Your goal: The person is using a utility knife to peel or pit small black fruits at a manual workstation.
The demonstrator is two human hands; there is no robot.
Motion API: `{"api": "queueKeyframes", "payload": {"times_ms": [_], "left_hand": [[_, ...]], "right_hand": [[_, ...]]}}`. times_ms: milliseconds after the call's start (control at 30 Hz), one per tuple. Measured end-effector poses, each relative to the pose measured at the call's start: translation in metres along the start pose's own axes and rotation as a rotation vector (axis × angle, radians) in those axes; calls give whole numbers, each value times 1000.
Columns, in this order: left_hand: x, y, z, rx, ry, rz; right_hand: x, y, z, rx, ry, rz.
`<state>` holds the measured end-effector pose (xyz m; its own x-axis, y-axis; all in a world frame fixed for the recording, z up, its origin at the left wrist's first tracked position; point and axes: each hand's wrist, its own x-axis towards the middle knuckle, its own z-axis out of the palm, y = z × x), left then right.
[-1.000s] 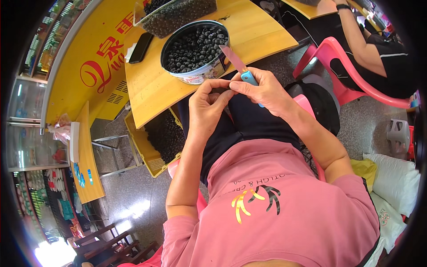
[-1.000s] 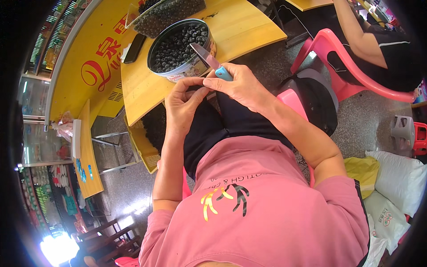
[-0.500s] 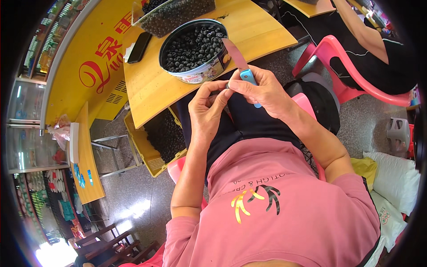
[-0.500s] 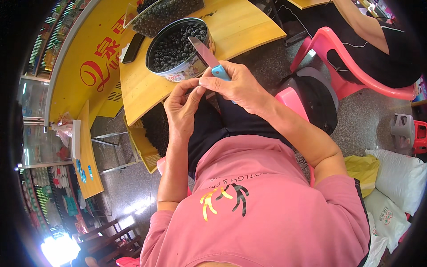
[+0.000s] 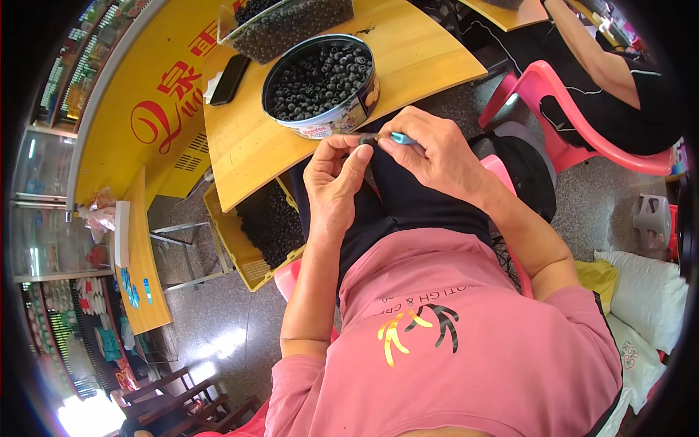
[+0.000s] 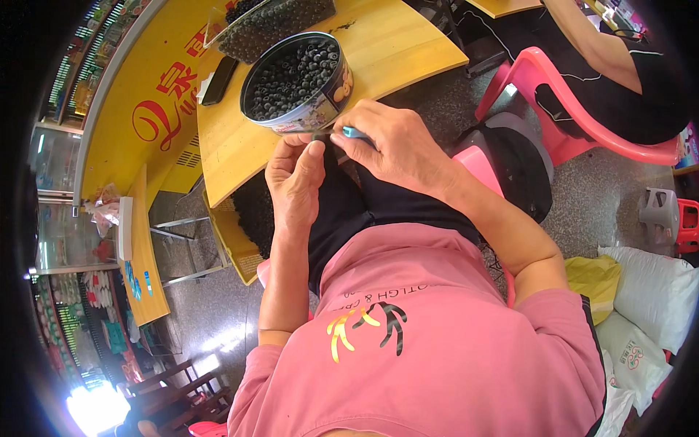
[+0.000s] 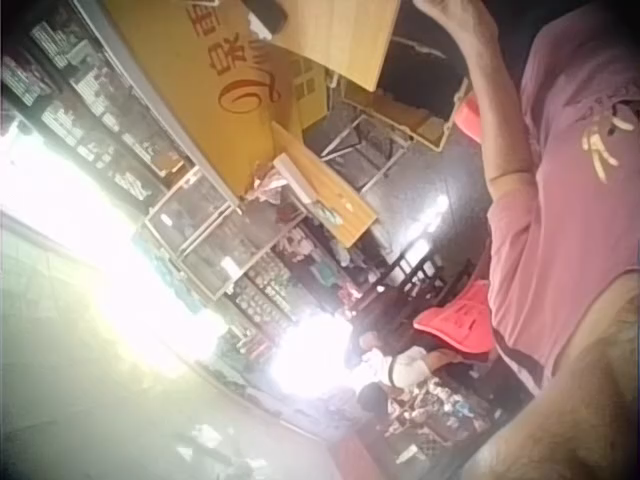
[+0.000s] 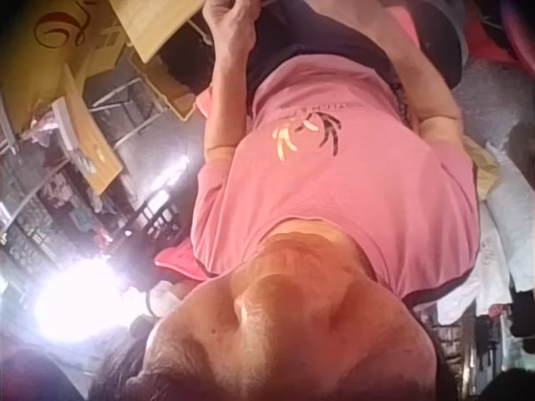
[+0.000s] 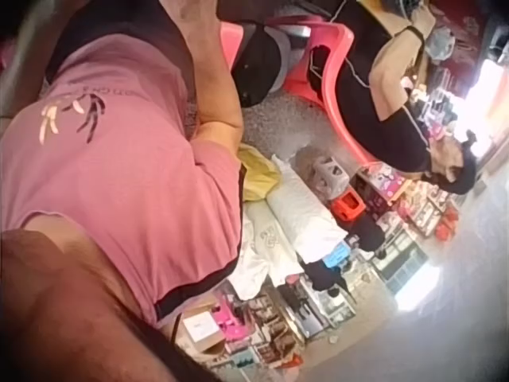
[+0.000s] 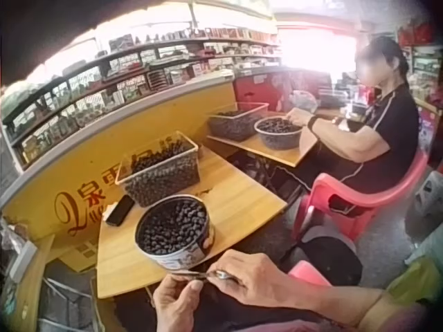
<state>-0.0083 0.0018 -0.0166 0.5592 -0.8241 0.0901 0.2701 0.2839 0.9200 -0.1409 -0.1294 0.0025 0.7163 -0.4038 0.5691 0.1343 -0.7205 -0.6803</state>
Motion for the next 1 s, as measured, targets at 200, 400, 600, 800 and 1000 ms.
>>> {"api": "queueKeyframes", "payload": {"times_ms": [200,400,600,800,1000], "left_hand": [[-1,1,1,7,-25,31],[-1,5,2,107,-30,81],[-6,11,1,80,-28,95],[-11,11,4,65,-26,120],[-7,2,3,106,30,106]], "right_hand": [[1,-4,-3,-189,5,-143],[2,-4,-5,-247,9,-165],[1,0,-2,-249,34,-203],[0,29,2,-197,241,62],[0,-23,-3,416,-19,403]]}}
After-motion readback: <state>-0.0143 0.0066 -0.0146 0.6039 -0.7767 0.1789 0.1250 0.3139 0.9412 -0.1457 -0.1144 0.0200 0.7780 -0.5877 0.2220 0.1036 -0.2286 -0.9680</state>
